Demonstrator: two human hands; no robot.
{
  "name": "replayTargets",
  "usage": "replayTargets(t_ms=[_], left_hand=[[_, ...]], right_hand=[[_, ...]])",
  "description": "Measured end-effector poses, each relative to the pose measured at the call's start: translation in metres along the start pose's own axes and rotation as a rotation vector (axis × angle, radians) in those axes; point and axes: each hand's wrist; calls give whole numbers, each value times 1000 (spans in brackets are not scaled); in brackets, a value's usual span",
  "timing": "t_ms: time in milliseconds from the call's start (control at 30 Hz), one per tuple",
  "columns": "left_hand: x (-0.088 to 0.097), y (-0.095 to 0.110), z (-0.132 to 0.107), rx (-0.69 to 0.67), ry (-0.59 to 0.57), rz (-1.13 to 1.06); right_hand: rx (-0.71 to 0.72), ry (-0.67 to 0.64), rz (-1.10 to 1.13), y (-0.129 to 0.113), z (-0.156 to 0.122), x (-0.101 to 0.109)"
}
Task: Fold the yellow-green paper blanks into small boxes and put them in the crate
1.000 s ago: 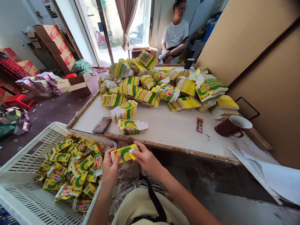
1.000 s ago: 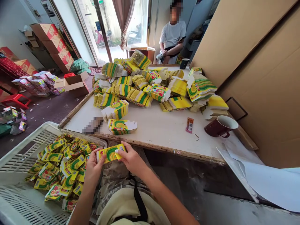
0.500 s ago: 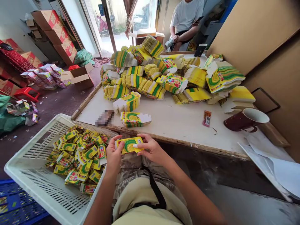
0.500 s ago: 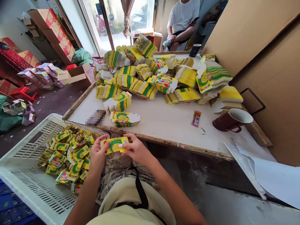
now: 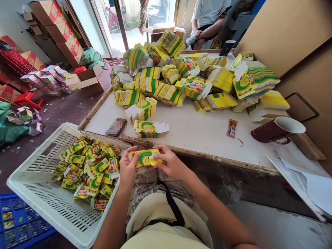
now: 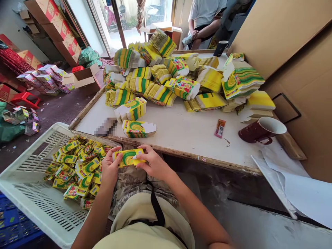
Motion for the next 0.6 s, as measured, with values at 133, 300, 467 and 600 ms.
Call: replayTargets(t_ms=[133, 300, 467, 600], left_hand=[[-3, 2, -6, -5, -96, 39], [0, -4, -7, -42, -120, 54], [7, -15, -5, -75, -77, 104], [43, -8, 15, -197, 110, 249]], right_hand=[[-105, 159, -7, -6, 4, -2], [-93, 189, -25, -7, -1, -19], [-37, 235, -62, -4, -5, -36], [15, 49, -55, 4, 16, -36]])
Point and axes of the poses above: each hand's wrist, its own z-axis towards the middle knuckle, its own x-axis out of the back of the hand, y = z × x, and after that the axes turned 15 degrees about y, right-handed
